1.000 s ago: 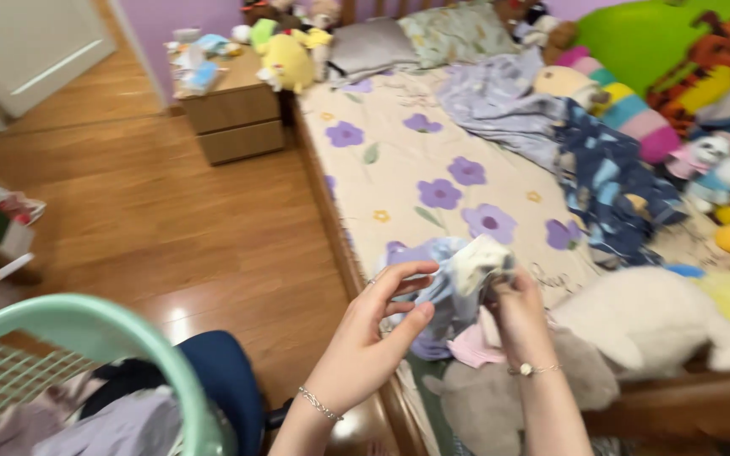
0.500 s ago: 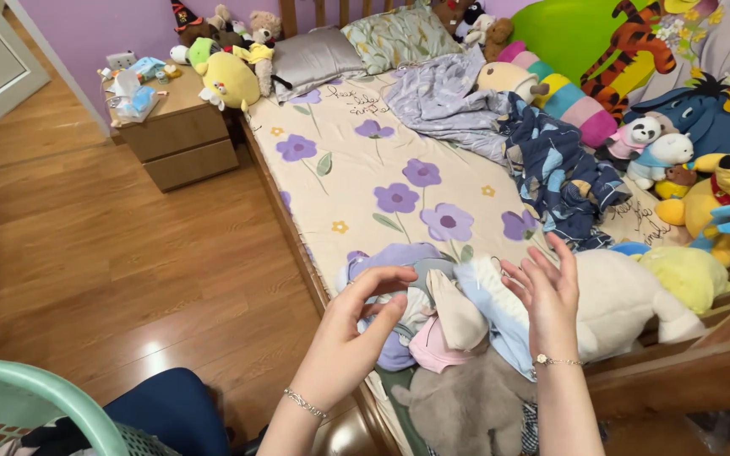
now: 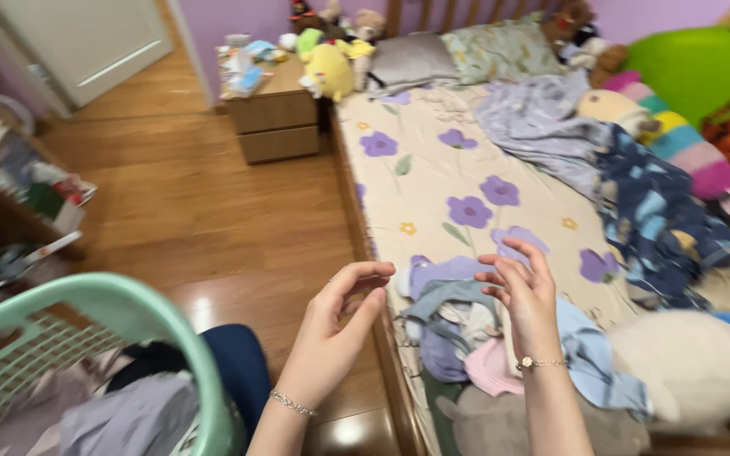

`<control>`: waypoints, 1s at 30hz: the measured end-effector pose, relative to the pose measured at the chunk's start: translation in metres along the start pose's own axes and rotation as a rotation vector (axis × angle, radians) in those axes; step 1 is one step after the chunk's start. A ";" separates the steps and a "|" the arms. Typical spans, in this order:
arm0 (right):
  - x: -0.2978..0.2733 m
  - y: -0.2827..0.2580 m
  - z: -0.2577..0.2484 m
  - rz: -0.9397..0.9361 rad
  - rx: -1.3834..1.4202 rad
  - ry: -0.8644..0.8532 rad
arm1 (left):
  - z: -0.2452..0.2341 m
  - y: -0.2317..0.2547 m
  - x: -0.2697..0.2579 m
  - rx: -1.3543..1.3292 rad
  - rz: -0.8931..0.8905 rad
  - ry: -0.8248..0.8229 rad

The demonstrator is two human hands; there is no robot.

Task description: Sorting clothes from a laundry basket onto a bed.

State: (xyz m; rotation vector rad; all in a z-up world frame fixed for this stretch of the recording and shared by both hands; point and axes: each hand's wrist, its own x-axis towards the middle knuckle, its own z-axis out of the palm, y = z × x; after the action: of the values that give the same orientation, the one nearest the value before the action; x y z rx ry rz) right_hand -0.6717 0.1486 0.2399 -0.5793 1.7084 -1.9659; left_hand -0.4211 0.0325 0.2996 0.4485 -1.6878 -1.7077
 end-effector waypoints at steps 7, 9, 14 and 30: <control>-0.009 0.008 0.103 0.024 -0.057 -0.369 | -0.081 0.001 -0.049 0.072 0.005 0.301; -0.015 0.013 0.133 0.039 -0.077 -0.473 | -0.104 0.003 -0.068 0.024 0.029 0.402; -0.032 0.038 0.205 0.042 -0.084 -0.733 | -0.152 0.014 -0.125 0.076 0.043 0.694; -0.128 0.193 0.370 -0.298 -0.424 -1.236 | -0.253 -0.039 -0.303 1.060 -0.565 1.312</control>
State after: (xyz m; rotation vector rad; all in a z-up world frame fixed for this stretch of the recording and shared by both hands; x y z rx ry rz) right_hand -0.3348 -0.0901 0.0978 -1.7905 1.1768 -0.8866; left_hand -0.0462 0.0478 0.1708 2.0860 -1.2310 -0.2570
